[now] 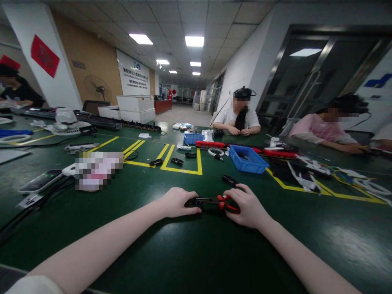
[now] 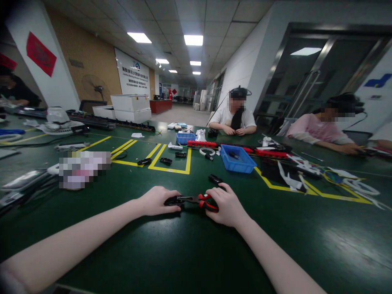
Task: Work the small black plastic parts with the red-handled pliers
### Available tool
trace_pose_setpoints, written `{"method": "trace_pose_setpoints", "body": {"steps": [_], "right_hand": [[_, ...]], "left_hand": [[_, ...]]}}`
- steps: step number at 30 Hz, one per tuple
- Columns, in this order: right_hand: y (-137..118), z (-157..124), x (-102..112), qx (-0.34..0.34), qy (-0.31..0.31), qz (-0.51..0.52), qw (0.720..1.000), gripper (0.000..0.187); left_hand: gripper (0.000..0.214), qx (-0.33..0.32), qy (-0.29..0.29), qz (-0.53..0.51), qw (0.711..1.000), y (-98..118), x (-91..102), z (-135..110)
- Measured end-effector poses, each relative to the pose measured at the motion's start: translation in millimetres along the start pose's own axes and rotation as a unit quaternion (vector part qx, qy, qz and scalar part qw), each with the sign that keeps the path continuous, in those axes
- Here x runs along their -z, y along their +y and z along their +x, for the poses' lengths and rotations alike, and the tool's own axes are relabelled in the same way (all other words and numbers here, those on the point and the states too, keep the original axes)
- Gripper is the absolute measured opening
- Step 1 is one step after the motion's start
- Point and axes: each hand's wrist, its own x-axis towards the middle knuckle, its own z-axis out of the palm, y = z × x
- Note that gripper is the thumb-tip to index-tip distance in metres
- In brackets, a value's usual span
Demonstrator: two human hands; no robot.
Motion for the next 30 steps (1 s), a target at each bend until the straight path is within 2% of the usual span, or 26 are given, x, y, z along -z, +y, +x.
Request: {"method": "trace_pose_setpoints", "body": {"steps": [9, 15, 30], "right_hand": [[-4.8, -2.9, 5.1, -0.045, -0.044, 0.023, 0.998, 0.037], [-11.1, -6.2, 9.5, -0.040, -0.033, 0.012, 0.999, 0.038], [-13.4, -7.3, 9.8, -0.013, 0.002, -0.015, 1.000, 0.040]], "left_hand": [[0.043, -0.009, 0.002, 0.006, 1.000, -1.0, -4.5, 0.6], [0.041, -0.050, 0.005, -0.020, 0.999, -2.8, -3.7, -0.9], [0.043, -0.020, -0.018, -0.027, 0.999, 0.1, -0.5, -1.5]]}}
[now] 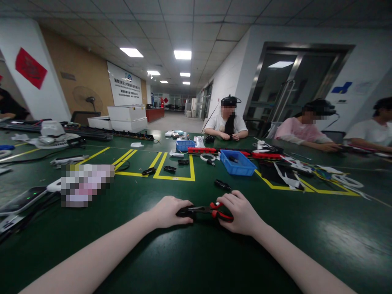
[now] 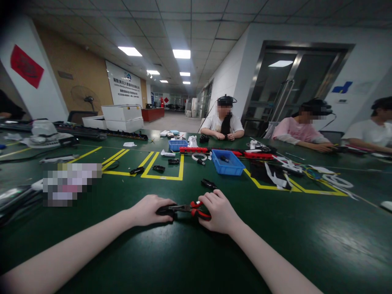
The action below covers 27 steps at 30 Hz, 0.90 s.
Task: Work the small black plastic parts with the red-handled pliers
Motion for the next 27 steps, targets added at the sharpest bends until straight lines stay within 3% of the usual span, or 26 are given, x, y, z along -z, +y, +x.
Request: {"method": "trace_pose_setpoints", "body": {"steps": [12, 27], "right_hand": [[6.6, 2.6, -9.2, 0.013, -0.008, 0.022, 1.000, 0.039], [13.2, 4.0, -5.0, 0.030, -0.014, 0.028, 0.999, 0.036]], "left_hand": [[0.044, -0.003, -0.006, 0.030, 1.000, -3.5, -4.0, 0.7], [0.045, -0.019, -0.011, 0.046, 0.999, -3.0, -4.2, -0.1]]}}
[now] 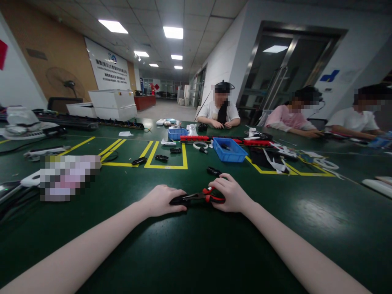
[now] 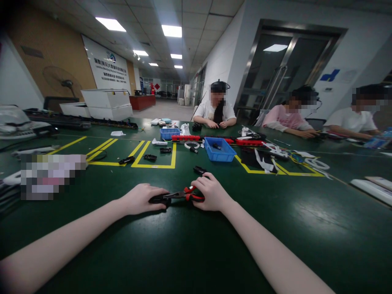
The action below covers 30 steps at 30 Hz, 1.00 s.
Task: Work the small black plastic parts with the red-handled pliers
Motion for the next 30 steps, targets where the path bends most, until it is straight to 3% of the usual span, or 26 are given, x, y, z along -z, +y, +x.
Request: {"method": "trace_pose_setpoints", "body": {"steps": [11, 30], "right_hand": [[7.9, -2.8, -4.9, 0.030, 0.047, -0.025, 0.998, 0.042], [6.1, -3.7, -6.6, 0.015, 0.078, -0.074, 0.994, 0.042]], "left_hand": [[0.051, -0.011, 0.016, 0.052, 0.998, -1.0, -2.7, -0.4], [0.047, -0.016, 0.014, 0.030, 0.999, -2.7, -3.5, -0.8]]}}
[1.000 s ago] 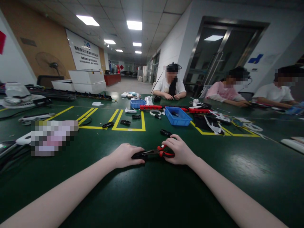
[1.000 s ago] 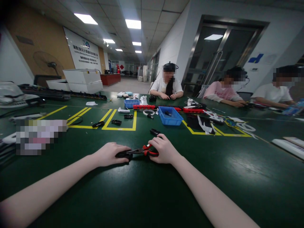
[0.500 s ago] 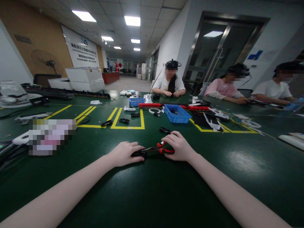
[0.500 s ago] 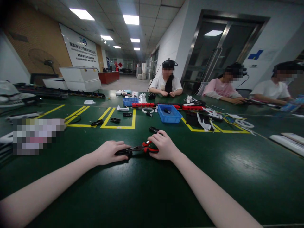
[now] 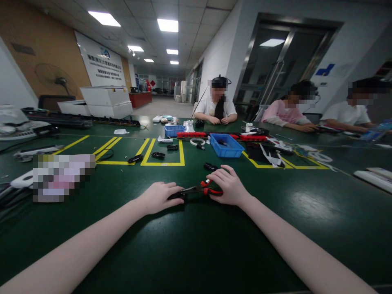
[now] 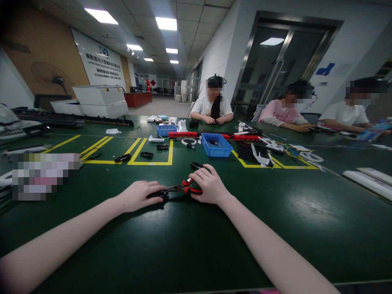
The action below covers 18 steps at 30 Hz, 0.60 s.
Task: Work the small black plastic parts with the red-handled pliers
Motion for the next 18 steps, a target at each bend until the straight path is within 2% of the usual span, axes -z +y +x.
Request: {"method": "trace_pose_setpoints", "body": {"steps": [8, 18], "right_hand": [[0.6, -0.9, -2.8, -0.001, -0.005, -0.003, 1.000, 0.044], [-0.4, 0.0, -8.6, -0.021, -0.035, 0.035, 0.999, 0.049]], "left_hand": [[0.046, 0.004, -0.004, -0.032, 0.999, -1.9, -1.2, -0.2], [0.045, 0.003, -0.007, -0.020, 1.000, -2.4, -1.7, 0.5]]}}
